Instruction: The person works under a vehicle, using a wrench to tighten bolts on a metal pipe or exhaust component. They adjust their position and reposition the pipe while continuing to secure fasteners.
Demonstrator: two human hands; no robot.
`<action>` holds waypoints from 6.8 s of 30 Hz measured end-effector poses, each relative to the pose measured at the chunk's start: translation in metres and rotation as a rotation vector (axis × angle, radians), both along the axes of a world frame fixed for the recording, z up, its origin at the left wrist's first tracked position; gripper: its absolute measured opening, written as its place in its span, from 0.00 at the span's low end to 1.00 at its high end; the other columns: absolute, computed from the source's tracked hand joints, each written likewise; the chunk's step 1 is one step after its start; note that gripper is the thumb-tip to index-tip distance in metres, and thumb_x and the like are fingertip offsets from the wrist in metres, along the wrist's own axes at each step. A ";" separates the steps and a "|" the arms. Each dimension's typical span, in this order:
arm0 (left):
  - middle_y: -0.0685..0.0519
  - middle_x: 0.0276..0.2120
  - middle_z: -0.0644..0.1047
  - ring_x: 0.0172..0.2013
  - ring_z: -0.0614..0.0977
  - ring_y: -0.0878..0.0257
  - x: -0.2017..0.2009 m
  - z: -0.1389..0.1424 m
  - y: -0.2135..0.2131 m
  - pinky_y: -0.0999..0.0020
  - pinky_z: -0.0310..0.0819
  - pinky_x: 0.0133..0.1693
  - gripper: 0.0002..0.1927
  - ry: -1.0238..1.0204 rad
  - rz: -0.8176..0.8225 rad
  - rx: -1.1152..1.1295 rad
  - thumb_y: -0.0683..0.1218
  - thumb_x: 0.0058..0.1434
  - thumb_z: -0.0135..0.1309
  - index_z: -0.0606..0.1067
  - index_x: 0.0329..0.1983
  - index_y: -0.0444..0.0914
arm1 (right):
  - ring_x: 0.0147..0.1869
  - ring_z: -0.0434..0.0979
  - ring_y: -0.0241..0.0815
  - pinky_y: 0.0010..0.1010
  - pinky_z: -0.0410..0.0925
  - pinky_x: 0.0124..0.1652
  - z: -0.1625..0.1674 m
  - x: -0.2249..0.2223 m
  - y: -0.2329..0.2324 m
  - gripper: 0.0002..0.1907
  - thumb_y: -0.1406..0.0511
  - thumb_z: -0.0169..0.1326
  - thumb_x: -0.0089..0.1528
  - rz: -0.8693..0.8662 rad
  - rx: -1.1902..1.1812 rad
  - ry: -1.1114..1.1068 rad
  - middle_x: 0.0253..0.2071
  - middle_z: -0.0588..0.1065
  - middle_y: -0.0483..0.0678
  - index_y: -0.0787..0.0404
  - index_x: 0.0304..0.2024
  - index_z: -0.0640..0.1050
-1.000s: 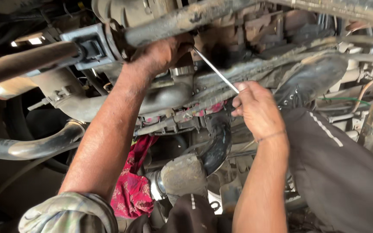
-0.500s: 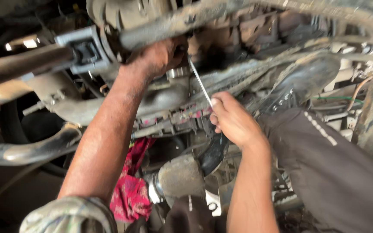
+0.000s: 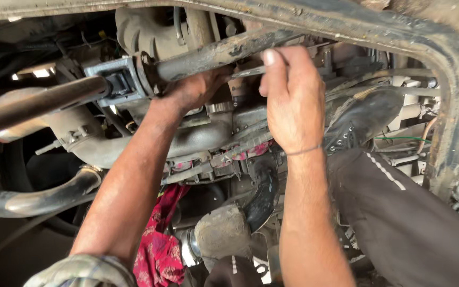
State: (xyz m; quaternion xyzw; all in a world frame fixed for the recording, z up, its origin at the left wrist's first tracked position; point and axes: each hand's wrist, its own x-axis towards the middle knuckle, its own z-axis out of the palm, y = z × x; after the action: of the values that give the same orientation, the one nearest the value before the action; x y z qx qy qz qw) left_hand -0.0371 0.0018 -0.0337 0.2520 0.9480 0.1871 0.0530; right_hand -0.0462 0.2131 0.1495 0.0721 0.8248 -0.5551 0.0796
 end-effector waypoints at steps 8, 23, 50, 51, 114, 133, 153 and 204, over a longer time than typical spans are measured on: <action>0.43 0.41 0.81 0.40 0.82 0.49 0.013 -0.028 -0.011 0.55 0.78 0.42 0.21 0.382 -0.093 -0.355 0.60 0.75 0.44 0.78 0.49 0.41 | 0.31 0.70 0.32 0.26 0.67 0.33 0.003 0.050 0.048 0.12 0.61 0.44 0.73 0.104 0.028 -0.428 0.27 0.72 0.42 0.62 0.47 0.74; 0.46 0.42 0.81 0.40 0.84 0.52 -0.001 0.048 0.006 0.55 0.80 0.44 0.18 -0.499 0.090 -0.077 0.53 0.68 0.53 0.75 0.59 0.46 | 0.34 0.74 0.32 0.25 0.69 0.36 -0.017 0.078 0.059 0.12 0.65 0.50 0.68 0.071 -0.393 -0.738 0.32 0.73 0.44 0.59 0.53 0.70; 0.51 0.36 0.76 0.24 0.73 0.70 0.015 -0.008 -0.013 0.71 0.69 0.24 0.30 0.775 -0.628 -1.189 0.52 0.76 0.46 0.60 0.81 0.52 | 0.36 0.79 0.36 0.27 0.72 0.39 -0.051 0.087 0.072 0.13 0.60 0.43 0.69 0.225 0.020 -1.052 0.34 0.76 0.45 0.61 0.45 0.74; 0.55 0.30 0.74 0.24 0.73 0.71 0.012 -0.002 -0.011 0.72 0.70 0.23 0.29 0.705 -0.633 -1.158 0.53 0.78 0.46 0.60 0.81 0.52 | 0.36 0.78 0.36 0.27 0.73 0.39 -0.062 0.096 0.069 0.12 0.60 0.44 0.68 0.243 -0.049 -1.085 0.34 0.76 0.45 0.60 0.45 0.73; 0.47 0.59 0.76 0.56 0.78 0.50 0.005 -0.017 -0.006 0.51 0.73 0.57 0.21 -0.644 0.079 -0.112 0.56 0.75 0.40 0.68 0.68 0.50 | 0.28 0.67 0.30 0.26 0.63 0.30 0.012 -0.024 -0.006 0.17 0.57 0.47 0.75 -0.019 -0.181 -0.188 0.25 0.70 0.40 0.64 0.46 0.78; 0.44 0.35 0.81 0.34 0.83 0.48 -0.001 0.018 0.009 0.51 0.80 0.39 0.19 -0.464 -0.060 -0.211 0.58 0.73 0.48 0.71 0.62 0.48 | 0.32 0.75 0.36 0.30 0.73 0.37 -0.093 0.123 0.065 0.11 0.61 0.44 0.69 0.132 -0.130 -0.948 0.32 0.74 0.45 0.62 0.46 0.73; 0.39 0.43 0.81 0.43 0.82 0.40 -0.003 0.049 0.007 0.44 0.77 0.45 0.28 -0.682 0.116 0.058 0.58 0.67 0.51 0.69 0.68 0.47 | 0.31 0.73 0.35 0.27 0.70 0.35 -0.042 0.103 0.064 0.11 0.63 0.43 0.71 0.181 -0.236 -0.869 0.31 0.73 0.45 0.63 0.48 0.73; 0.59 0.72 0.65 0.70 0.63 0.57 0.000 0.000 -0.003 0.59 0.53 0.70 0.21 -0.676 0.087 -0.042 0.58 0.75 0.36 0.67 0.68 0.56 | 0.26 0.73 0.33 0.29 0.66 0.30 0.019 -0.033 -0.005 0.16 0.57 0.48 0.71 0.098 0.058 -0.161 0.22 0.74 0.43 0.62 0.42 0.80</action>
State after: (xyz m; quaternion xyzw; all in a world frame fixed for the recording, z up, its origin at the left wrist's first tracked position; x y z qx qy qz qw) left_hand -0.0372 -0.0008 -0.0336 0.1340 0.8903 0.2427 0.3614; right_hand -0.0795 0.2083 0.1690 0.0783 0.8341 -0.5188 0.1705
